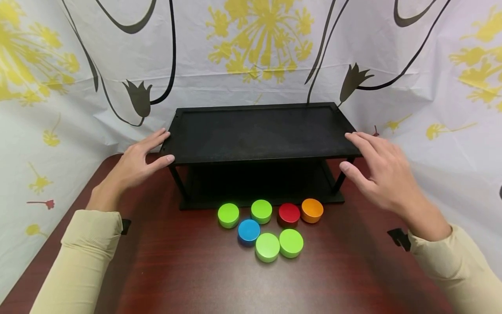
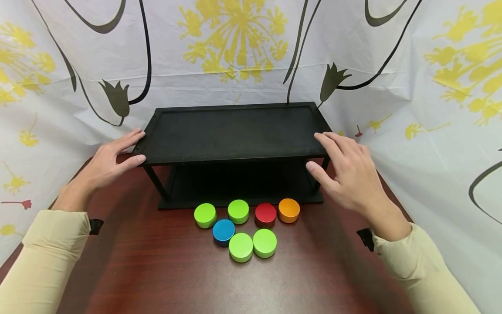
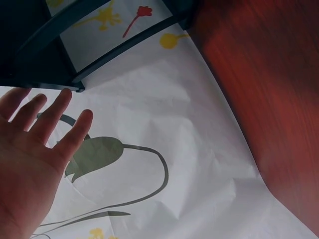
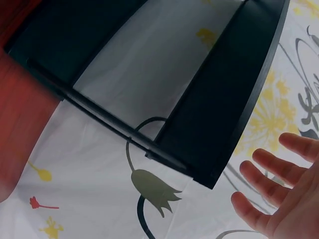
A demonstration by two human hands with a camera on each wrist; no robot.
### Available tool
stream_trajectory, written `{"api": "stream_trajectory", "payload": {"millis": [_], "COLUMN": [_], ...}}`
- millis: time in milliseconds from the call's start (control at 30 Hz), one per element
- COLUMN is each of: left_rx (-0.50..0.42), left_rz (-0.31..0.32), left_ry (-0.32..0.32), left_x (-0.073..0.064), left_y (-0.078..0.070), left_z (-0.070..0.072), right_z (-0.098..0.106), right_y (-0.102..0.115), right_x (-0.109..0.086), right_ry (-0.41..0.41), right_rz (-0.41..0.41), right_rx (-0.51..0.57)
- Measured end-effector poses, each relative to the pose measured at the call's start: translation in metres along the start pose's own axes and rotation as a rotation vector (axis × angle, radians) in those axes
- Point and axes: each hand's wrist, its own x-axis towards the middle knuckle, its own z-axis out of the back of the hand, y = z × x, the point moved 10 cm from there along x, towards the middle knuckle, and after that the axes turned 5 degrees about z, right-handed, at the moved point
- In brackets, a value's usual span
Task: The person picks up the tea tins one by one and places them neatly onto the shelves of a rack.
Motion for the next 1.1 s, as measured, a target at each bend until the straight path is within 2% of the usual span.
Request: {"api": "stream_trajectory", "payload": {"millis": [333,700,1100], "left_rx": [-0.018,-0.034,-0.057], "left_rz": [-0.024,-0.036,-0.042], "left_ry": [-0.028,-0.034,-0.035], "left_x": [0.000,-0.001,-0.002], "left_y": [-0.004,-0.005,-0.005], "left_z": [0.000,0.000,-0.001], "right_z": [-0.007,-0.012,-0.031], "right_y": [0.014,0.025,0.031], "right_x": [-0.010,-0.020,-0.030], "right_ry": [0.016,-0.057,0.035], "right_rz": [0.027,0.104,0.087], "right_rx": [-0.002,-0.006,0.007]}}
